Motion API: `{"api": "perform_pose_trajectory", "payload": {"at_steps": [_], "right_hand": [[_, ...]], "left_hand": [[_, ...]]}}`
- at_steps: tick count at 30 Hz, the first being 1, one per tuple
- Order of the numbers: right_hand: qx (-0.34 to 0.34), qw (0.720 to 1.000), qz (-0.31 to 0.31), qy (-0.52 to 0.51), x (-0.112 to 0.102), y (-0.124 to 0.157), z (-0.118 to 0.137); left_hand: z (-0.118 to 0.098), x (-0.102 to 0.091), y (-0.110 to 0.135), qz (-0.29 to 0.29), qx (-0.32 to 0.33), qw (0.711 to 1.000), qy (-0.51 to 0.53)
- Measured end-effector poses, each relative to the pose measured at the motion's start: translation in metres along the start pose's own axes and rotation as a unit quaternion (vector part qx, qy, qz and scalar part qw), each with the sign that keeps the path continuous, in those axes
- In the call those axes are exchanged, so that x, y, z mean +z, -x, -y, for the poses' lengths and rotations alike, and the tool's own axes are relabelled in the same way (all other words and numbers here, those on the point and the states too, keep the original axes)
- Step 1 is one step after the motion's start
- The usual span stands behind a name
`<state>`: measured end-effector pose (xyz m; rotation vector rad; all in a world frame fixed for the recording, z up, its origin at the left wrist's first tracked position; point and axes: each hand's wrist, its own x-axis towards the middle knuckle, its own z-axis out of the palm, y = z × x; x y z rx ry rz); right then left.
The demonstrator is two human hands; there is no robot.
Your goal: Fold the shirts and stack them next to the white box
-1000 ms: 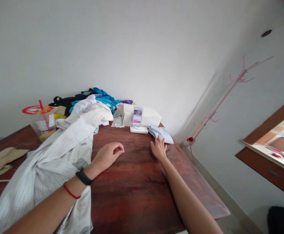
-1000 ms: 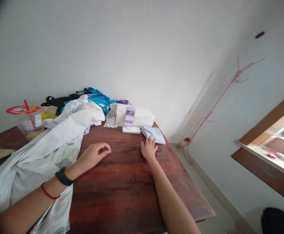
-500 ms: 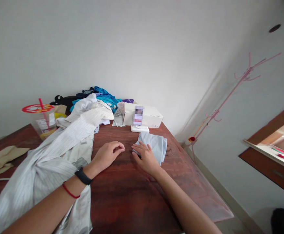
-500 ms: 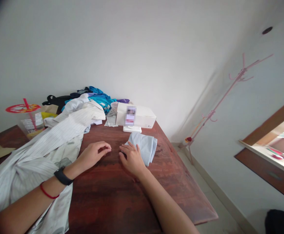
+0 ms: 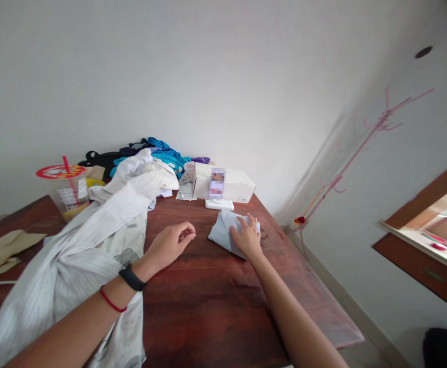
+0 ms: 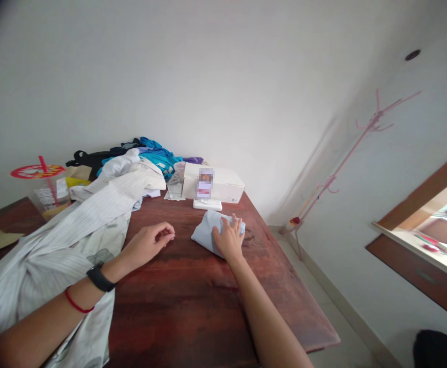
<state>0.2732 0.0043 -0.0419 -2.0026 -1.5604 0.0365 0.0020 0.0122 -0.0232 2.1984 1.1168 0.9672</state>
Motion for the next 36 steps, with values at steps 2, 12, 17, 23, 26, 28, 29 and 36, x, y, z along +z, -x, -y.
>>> {"api": "perform_pose_trajectory", "payload": {"at_steps": [2, 12, 17, 23, 26, 28, 29, 36], "right_hand": [[-0.014, 0.999, -0.003, -0.044, 0.002, -0.002, -0.003], [-0.023, 0.947, -0.067, -0.312, 0.0, -0.014, -0.002], [0.051, 0.826, 0.051, -0.558, -0.021, -0.007, 0.011], [-0.023, 0.697, 0.365, -0.617, -0.048, 0.019, 0.018], [-0.041, 0.664, 0.464, -0.585, -0.047, 0.024, 0.016], [-0.051, 0.649, 0.483, -0.585, -0.044, 0.026, 0.017], [-0.057, 0.643, 0.483, -0.591, -0.042, 0.026, 0.019], [-0.003, 0.69, 0.274, -0.67, -0.043, 0.02, 0.032]], "left_hand": [[-0.001, -0.001, 0.001, 0.001, 0.0, 1.0, -0.007], [-0.001, -0.001, 0.0, -0.003, -0.016, 1.0, -0.001], [0.001, -0.001, 0.001, -0.044, -0.025, 0.997, 0.059], [0.009, -0.004, -0.005, -0.214, -0.052, 0.967, 0.127], [0.015, -0.003, -0.008, -0.202, -0.095, 0.96, 0.166], [0.016, -0.003, -0.008, -0.162, -0.11, 0.963, 0.185], [0.016, -0.002, -0.008, -0.142, -0.11, 0.966, 0.187], [0.011, -0.001, -0.009, -0.004, -0.178, 0.914, 0.364]]}}
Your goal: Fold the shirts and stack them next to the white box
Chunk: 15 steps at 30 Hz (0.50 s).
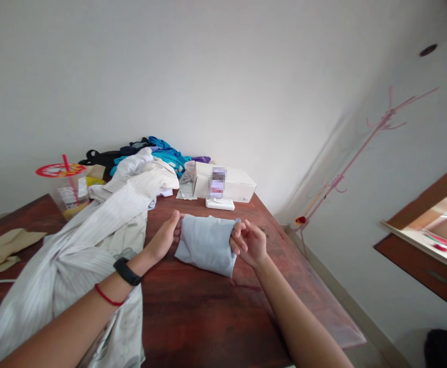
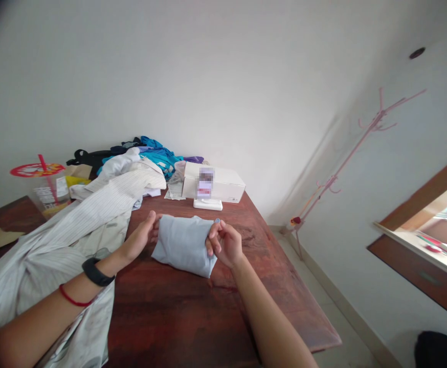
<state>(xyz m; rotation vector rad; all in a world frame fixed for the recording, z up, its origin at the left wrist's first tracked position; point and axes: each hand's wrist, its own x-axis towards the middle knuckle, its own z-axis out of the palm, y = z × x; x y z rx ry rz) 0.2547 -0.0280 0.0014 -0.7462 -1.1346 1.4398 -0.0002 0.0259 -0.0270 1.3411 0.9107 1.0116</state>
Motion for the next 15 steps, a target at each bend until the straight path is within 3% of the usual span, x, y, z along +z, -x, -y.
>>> {"api": "perform_pose_trajectory", "payload": {"at_steps": [3, 10, 15], "right_hand": [[-0.052, 0.992, -0.113, -0.009, 0.0, -0.004, 0.009], [-0.071, 0.986, -0.152, -0.016, -0.005, -0.007, 0.014], [-0.119, 0.954, -0.273, 0.045, -0.018, -0.017, 0.0]], "left_hand": [[-0.005, 0.001, 0.0, 0.033, -0.033, 0.996, 0.07], [-0.012, -0.001, 0.005, 0.078, -0.035, 0.991, 0.106], [-0.015, 0.0, 0.007, 0.093, -0.041, 0.988, 0.112]]}}
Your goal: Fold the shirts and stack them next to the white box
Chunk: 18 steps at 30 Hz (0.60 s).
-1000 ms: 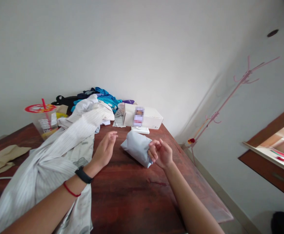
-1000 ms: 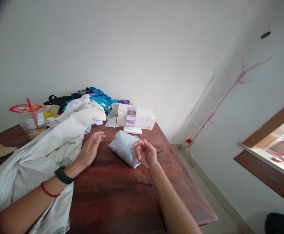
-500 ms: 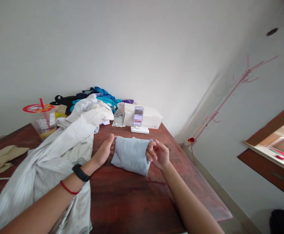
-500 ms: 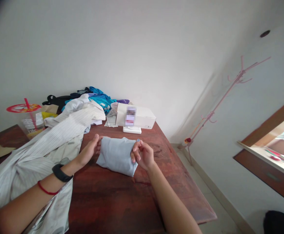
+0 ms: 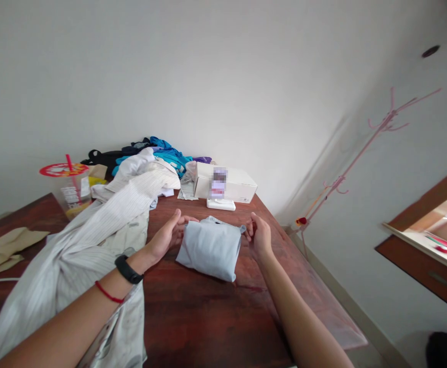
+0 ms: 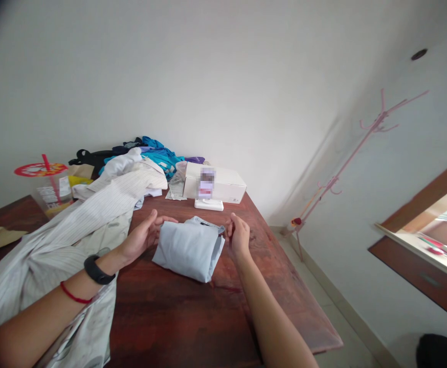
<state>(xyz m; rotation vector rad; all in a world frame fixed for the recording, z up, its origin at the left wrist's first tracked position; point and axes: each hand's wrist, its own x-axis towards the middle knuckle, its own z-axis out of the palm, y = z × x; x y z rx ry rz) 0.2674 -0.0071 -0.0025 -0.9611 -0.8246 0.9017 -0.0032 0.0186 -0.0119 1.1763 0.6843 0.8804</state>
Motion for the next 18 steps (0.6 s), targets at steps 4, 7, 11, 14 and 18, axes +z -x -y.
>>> {"api": "perform_pose_trajectory", "payload": {"at_steps": [4, 7, 11, 14, 18], "right_hand": [[0.04, 0.998, -0.031, 0.032, -0.002, -0.008, -0.012], [0.086, 0.995, 0.0, 0.05, -0.002, -0.008, -0.017], [0.101, 0.99, 0.049, 0.085, 0.0, -0.003, -0.018], [0.104, 0.98, 0.097, 0.142, 0.003, 0.001, -0.018], [0.091, 0.962, 0.151, 0.21, 0.004, 0.002, -0.023]], "left_hand": [[-0.006, 0.003, 0.007, 0.034, -0.018, 0.999, 0.017], [-0.01, 0.005, 0.013, 0.097, -0.029, 0.995, 0.015], [-0.012, 0.005, 0.015, 0.132, -0.039, 0.99, -0.001], [-0.009, 0.005, 0.01, 0.104, -0.037, 0.994, -0.014], [-0.001, 0.005, 0.005, 0.057, -0.013, 0.992, -0.109]]}}
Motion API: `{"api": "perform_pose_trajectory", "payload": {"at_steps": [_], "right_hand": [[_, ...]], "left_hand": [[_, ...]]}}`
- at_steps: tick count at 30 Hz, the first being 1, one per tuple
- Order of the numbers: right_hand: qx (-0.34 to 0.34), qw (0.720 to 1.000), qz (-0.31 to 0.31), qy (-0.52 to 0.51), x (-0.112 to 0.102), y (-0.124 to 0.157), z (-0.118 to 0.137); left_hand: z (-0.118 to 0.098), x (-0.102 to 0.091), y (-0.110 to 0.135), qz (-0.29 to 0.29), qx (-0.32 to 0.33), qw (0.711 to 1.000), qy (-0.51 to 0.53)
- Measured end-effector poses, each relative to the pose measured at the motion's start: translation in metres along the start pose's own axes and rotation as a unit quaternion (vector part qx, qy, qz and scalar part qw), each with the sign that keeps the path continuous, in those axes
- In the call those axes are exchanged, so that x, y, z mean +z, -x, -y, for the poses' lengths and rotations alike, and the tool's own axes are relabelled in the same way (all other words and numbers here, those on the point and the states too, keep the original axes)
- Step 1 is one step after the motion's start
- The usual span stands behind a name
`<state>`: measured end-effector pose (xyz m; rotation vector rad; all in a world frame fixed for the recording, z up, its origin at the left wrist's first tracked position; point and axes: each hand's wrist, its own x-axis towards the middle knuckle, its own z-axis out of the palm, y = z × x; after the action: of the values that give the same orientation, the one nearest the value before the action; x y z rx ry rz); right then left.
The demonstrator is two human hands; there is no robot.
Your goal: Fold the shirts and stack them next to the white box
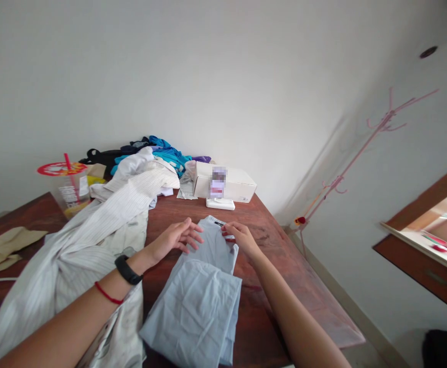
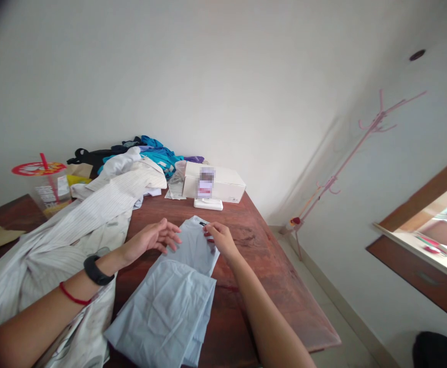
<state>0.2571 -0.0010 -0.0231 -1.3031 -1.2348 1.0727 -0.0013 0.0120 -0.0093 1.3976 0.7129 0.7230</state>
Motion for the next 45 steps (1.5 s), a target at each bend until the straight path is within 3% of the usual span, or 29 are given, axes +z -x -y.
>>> {"api": "perform_pose_trajectory", "payload": {"at_steps": [3, 7, 12, 15, 17, 19, 22, 25, 28, 35, 45], "right_hand": [[-0.04, 0.996, -0.02, 0.072, 0.0, -0.004, -0.008], [-0.092, 0.984, -0.008, 0.155, -0.001, -0.01, -0.02], [-0.094, 0.967, 0.009, 0.238, 0.002, -0.009, -0.032], [-0.099, 0.962, 0.015, 0.255, 0.003, -0.008, -0.035], [-0.099, 0.961, 0.019, 0.259, 0.003, -0.008, -0.034], [-0.092, 0.96, 0.027, 0.262, 0.003, -0.008, -0.033], [-0.079, 0.959, 0.04, 0.268, 0.003, -0.009, -0.032], [-0.066, 0.958, 0.044, 0.275, 0.003, -0.008, -0.031], [-0.066, 0.959, 0.04, 0.274, 0.003, -0.008, -0.031], [-0.115, 0.956, -0.022, 0.27, 0.001, -0.009, -0.027], [-0.075, 0.985, -0.003, 0.157, 0.004, -0.003, -0.015]], "left_hand": [[0.005, 0.002, 0.0, -0.003, 0.01, 0.994, -0.112], [0.008, 0.006, 0.003, 0.096, 0.001, 0.983, -0.154], [-0.003, 0.003, 0.018, 0.183, -0.06, 0.98, -0.053], [-0.009, -0.004, 0.028, 0.341, -0.121, 0.931, 0.057], [-0.009, -0.007, 0.029, 0.403, -0.123, 0.9, 0.107], [-0.004, -0.008, 0.025, 0.381, -0.091, 0.91, 0.137], [0.002, -0.004, 0.014, 0.259, -0.05, 0.953, 0.149], [0.001, 0.001, 0.008, 0.126, -0.063, 0.984, 0.105], [-0.003, 0.004, 0.007, 0.062, -0.079, 0.993, 0.061], [0.0, 0.004, 0.004, 0.031, -0.1, 0.994, 0.025], [0.004, 0.001, 0.002, 0.031, -0.105, 0.994, 0.005]]}}
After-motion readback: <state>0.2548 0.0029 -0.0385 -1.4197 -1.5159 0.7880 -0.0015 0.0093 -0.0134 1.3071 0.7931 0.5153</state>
